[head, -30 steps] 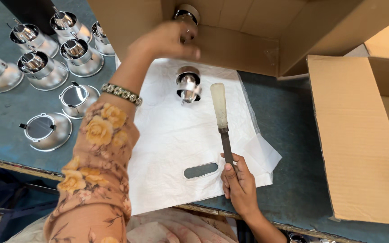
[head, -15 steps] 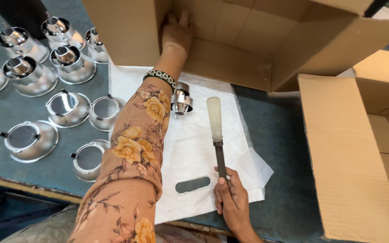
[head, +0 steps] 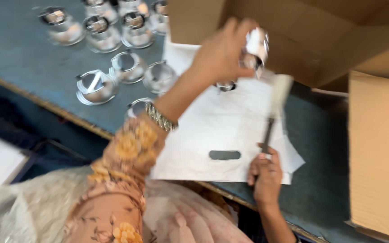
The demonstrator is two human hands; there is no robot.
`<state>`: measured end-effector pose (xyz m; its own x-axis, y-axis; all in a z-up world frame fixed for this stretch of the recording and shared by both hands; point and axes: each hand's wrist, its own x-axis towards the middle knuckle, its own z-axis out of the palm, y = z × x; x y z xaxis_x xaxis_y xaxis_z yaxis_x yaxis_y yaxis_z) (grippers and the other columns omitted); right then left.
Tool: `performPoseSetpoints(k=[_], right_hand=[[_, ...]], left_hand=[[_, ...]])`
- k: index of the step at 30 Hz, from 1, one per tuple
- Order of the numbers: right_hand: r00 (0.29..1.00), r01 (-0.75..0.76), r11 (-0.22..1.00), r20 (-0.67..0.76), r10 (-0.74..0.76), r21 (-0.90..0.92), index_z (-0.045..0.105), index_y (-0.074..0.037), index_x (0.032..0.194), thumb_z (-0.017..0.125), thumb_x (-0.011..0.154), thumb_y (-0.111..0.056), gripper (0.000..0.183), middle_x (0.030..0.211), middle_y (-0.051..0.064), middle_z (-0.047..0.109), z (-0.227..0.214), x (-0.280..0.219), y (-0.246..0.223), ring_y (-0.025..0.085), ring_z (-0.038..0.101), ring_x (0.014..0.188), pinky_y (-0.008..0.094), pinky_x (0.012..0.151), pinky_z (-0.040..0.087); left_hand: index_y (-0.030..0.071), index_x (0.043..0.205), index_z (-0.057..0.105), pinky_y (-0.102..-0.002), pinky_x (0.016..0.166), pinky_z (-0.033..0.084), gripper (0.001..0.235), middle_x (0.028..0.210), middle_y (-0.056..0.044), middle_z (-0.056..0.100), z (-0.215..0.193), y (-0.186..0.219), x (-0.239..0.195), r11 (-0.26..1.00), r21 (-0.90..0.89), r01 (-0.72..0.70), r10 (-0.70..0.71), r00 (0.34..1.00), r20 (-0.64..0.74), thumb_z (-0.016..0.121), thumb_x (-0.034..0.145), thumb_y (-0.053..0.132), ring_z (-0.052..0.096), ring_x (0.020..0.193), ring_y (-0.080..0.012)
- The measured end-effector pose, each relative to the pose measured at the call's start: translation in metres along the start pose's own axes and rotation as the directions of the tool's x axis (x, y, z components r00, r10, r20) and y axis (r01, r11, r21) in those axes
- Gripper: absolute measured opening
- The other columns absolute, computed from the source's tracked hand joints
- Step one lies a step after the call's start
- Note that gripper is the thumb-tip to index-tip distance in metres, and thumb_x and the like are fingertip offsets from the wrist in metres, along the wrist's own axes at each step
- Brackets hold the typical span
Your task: The person wipes the interior of metal reflectors using a tipped tool and then peels and handles small circular adhesive stickers on a white sheet.
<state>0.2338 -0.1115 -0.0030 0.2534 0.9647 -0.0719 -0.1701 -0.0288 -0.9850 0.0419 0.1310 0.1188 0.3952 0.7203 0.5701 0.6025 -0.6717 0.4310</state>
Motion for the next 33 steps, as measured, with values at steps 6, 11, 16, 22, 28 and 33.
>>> performPoseSetpoints(k=[6, 11, 16, 22, 28, 33], right_hand=[[0.998, 0.062, 0.983, -0.021, -0.06, 0.173, 0.051, -0.004, 0.126, 0.05, 0.109, -0.02, 0.023, 0.066, 0.0, 0.04, -0.007, 0.003, -0.003, 0.01, 0.037, 0.043, 0.024, 0.039, 0.033], [0.994, 0.097, 0.987, 0.037, -0.103, 0.124, 0.051, -0.003, 0.127, 0.05, 0.11, -0.019, 0.023, 0.068, 0.001, 0.041, -0.006, 0.002, -0.001, 0.01, 0.038, 0.046, 0.025, 0.041, 0.035], [0.997, 0.076, 0.988, 0.018, -0.079, 0.138, 0.051, -0.005, 0.127, 0.053, 0.109, -0.021, 0.024, 0.067, 0.0, 0.041, -0.006, 0.0, -0.001, 0.009, 0.039, 0.046, 0.024, 0.041, 0.034], [0.997, 0.067, 0.988, 0.037, -0.073, 0.139, 0.052, -0.006, 0.126, 0.055, 0.108, -0.024, 0.025, 0.066, 0.0, 0.042, -0.007, 0.003, -0.001, 0.01, 0.039, 0.045, 0.023, 0.041, 0.034], [0.994, 0.081, 0.993, 0.063, -0.086, 0.09, 0.053, -0.006, 0.126, 0.055, 0.109, -0.024, 0.025, 0.067, 0.0, 0.043, -0.005, 0.002, -0.001, 0.01, 0.04, 0.045, 0.023, 0.041, 0.034], [0.993, 0.098, 0.992, 0.051, -0.102, 0.082, 0.052, -0.005, 0.127, 0.054, 0.11, -0.023, 0.025, 0.068, 0.0, 0.044, -0.006, -0.002, -0.003, 0.01, 0.042, 0.046, 0.023, 0.042, 0.035]], left_hand=[[0.011, 0.136, 0.05, -0.044, 0.083, 0.057, 0.083, 0.109, -0.021, 0.071, -0.016, 0.028, -0.108, 0.853, -0.177, 0.49, -0.418, 0.846, 0.331, 0.077, 0.071, 0.055, 0.072, 0.097, -0.036], [0.0, 0.121, 0.062, -0.044, 0.077, 0.062, 0.075, 0.102, -0.022, 0.077, -0.011, 0.008, -0.128, 0.698, -0.136, 0.703, -0.582, 0.668, 0.464, 0.066, 0.082, 0.065, 0.078, 0.091, -0.0343], [0.008, 0.131, 0.063, -0.041, 0.078, 0.055, 0.064, 0.114, -0.015, 0.075, -0.027, -0.008, -0.148, 0.915, -0.108, 0.389, -0.397, 0.915, -0.072, 0.072, 0.093, 0.058, 0.071, 0.096, -0.0299], [0.009, 0.149, 0.047, -0.043, 0.099, 0.051, 0.088, 0.14, -0.012, 0.064, -0.121, -0.018, -0.227, 0.84, -0.217, 0.498, -0.534, 0.828, -0.168, 0.087, 0.081, 0.049, 0.063, 0.122, -0.0286], [0.009, 0.159, 0.029, -0.052, 0.114, 0.029, 0.115, 0.149, -0.018, 0.052, -0.099, -0.028, -0.265, 0.84, -0.055, 0.54, -0.543, 0.83, -0.126, 0.094, 0.072, 0.048, 0.046, 0.14, -0.0374], [0.01, 0.155, 0.033, -0.054, 0.112, 0.027, 0.106, 0.143, -0.012, 0.06, -0.075, -0.035, -0.261, 0.833, -0.038, 0.552, -0.549, 0.816, -0.181, 0.093, 0.074, 0.039, 0.053, 0.135, -0.0314]])
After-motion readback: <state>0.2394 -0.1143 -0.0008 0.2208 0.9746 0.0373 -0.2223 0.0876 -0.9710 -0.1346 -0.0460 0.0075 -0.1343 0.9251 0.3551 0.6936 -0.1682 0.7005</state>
